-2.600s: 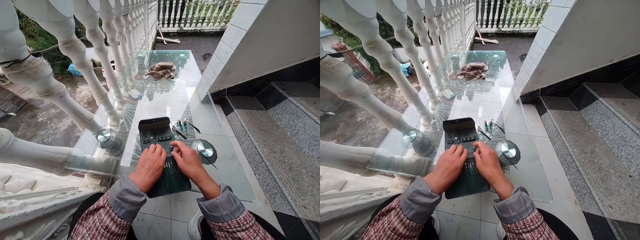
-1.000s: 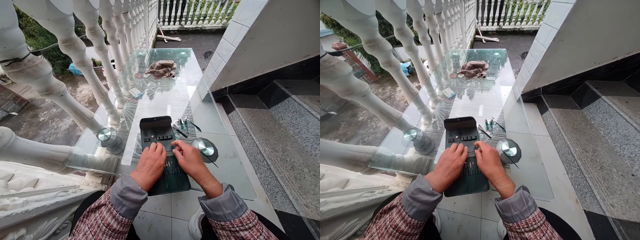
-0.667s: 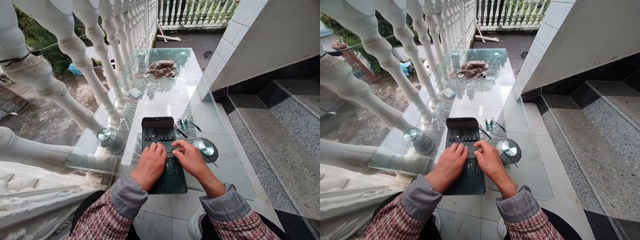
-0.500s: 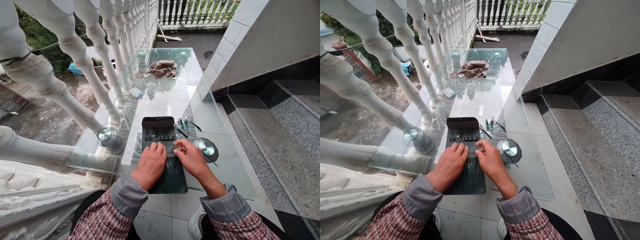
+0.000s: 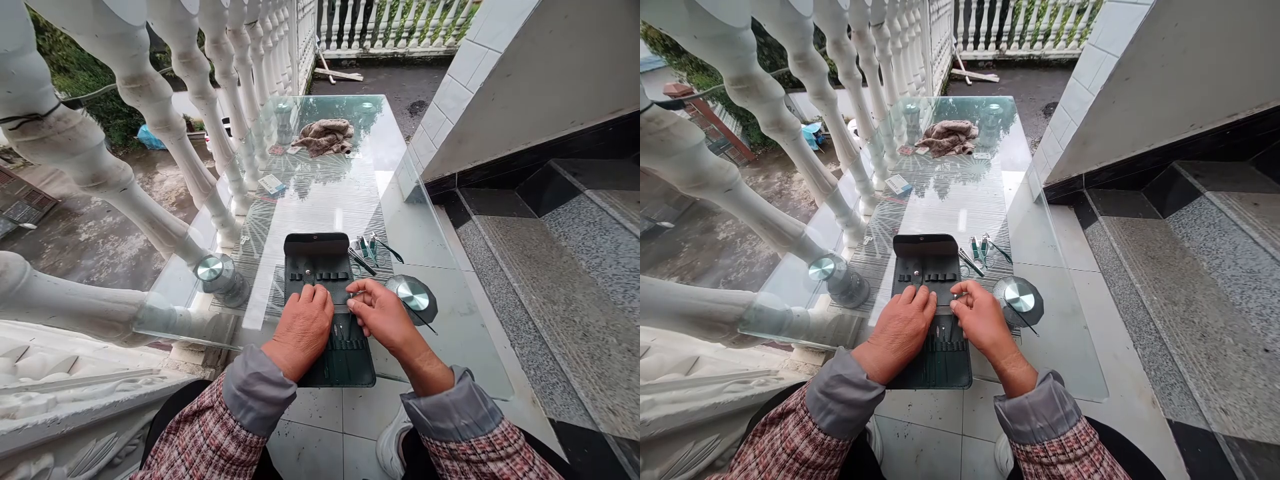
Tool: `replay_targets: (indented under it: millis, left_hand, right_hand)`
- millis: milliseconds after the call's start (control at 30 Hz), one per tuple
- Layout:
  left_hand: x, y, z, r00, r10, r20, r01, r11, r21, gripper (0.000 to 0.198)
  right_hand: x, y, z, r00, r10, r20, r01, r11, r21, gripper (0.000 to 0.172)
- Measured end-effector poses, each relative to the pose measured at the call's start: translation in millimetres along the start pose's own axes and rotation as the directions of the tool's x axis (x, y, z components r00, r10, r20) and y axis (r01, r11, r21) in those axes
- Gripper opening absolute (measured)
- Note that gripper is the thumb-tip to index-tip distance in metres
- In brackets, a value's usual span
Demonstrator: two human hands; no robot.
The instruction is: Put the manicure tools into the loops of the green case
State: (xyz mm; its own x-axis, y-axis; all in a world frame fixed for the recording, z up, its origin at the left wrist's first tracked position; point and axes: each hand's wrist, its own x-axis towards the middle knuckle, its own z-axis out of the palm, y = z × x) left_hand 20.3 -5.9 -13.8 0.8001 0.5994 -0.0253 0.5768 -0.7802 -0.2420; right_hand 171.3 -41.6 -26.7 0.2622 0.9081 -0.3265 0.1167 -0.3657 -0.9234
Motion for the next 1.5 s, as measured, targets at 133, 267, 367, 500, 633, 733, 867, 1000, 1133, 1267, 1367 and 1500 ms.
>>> replay_targets:
  millis: [133,267,367,500,633,733,867,1000,1133,1267,1367,1500]
  left_hand:
    - [-0.5,0.1,-0.1,1.000,0.001,-0.001,-0.001,1.000,-0.004,0.033]
    - [-0.4,0.3,0.3,1.000,0.000,-0.001,0.000,1.000,-0.004,0.033]
    - [-0.3,0.1,1.3,1.000,-0.004,-0.009,0.004,1.000,-0.004,0.033]
    - [-0.4,-0.2,2.3,1.000,-0.004,-0.011,0.004,1.000,-0.010,0.033]
    - [-0.4,-0.1,1.6,1.000,-0.004,-0.013,0.004,1.000,0.000,0.032]
    - [-0.4,0.0,0.6,1.000,-0.003,-0.016,0.003,1.000,0.001,0.033]
    - [-0.5,0.1,0.5,1.000,0.003,-0.008,-0.003,1.000,-0.009,0.034]
    - [-0.4,0.1,1.6,1.000,0.003,-0.005,-0.003,1.000,-0.015,0.034]
    - [-0.6,0.1,1.8,1.000,0.001,-0.008,-0.001,1.000,-0.008,0.034]
    - [-0.8,-0.1,0.6,1.000,-0.003,-0.005,0.003,1.000,-0.004,0.035]
    - [-0.8,-0.2,-0.3,1.000,-0.007,-0.001,0.007,1.000,-0.008,0.034]
    - [-0.9,-0.1,-0.8,1.000,-0.004,0.002,0.004,1.000,-0.008,0.033]
  right_hand:
    - [1.2,2.1,-4.8,1.000,0.002,0.014,-0.002,1.000,-0.028,0.025]
    - [1.8,5.1,-5.9,0.997,-0.075,0.002,0.074,0.984,-0.161,0.019]
    - [-0.2,4.7,-3.1,0.980,-0.197,-0.021,0.181,0.931,-0.317,0.017]
    - [-3.2,0.5,-2.5,0.941,-0.335,0.053,0.329,0.867,-0.375,0.017]
    - [-1.9,-1.3,-6.2,0.958,-0.247,0.146,0.270,0.947,-0.171,0.017]
    - [-0.3,-0.6,-6.5,0.991,-0.069,0.115,0.081,0.991,-0.102,0.018]
    - [-1.2,0.0,-3.4,0.998,0.036,0.047,-0.032,0.997,-0.075,0.020]
    - [-2.6,3.3,-0.5,1.000,-0.010,-0.013,0.009,0.994,-0.110,0.018]
    - [-3.8,6.1,0.6,0.997,-0.073,-0.006,0.072,0.987,-0.142,0.017]
    - [-6.1,1.7,-0.8,0.985,-0.113,0.133,0.115,0.993,-0.006,0.020]
    - [-6.3,-1.3,-1.7,0.979,-0.097,0.178,0.087,0.994,0.066,0.022]
    - [-3.9,2.2,-0.8,0.988,-0.044,0.146,0.038,0.999,0.038,0.024]
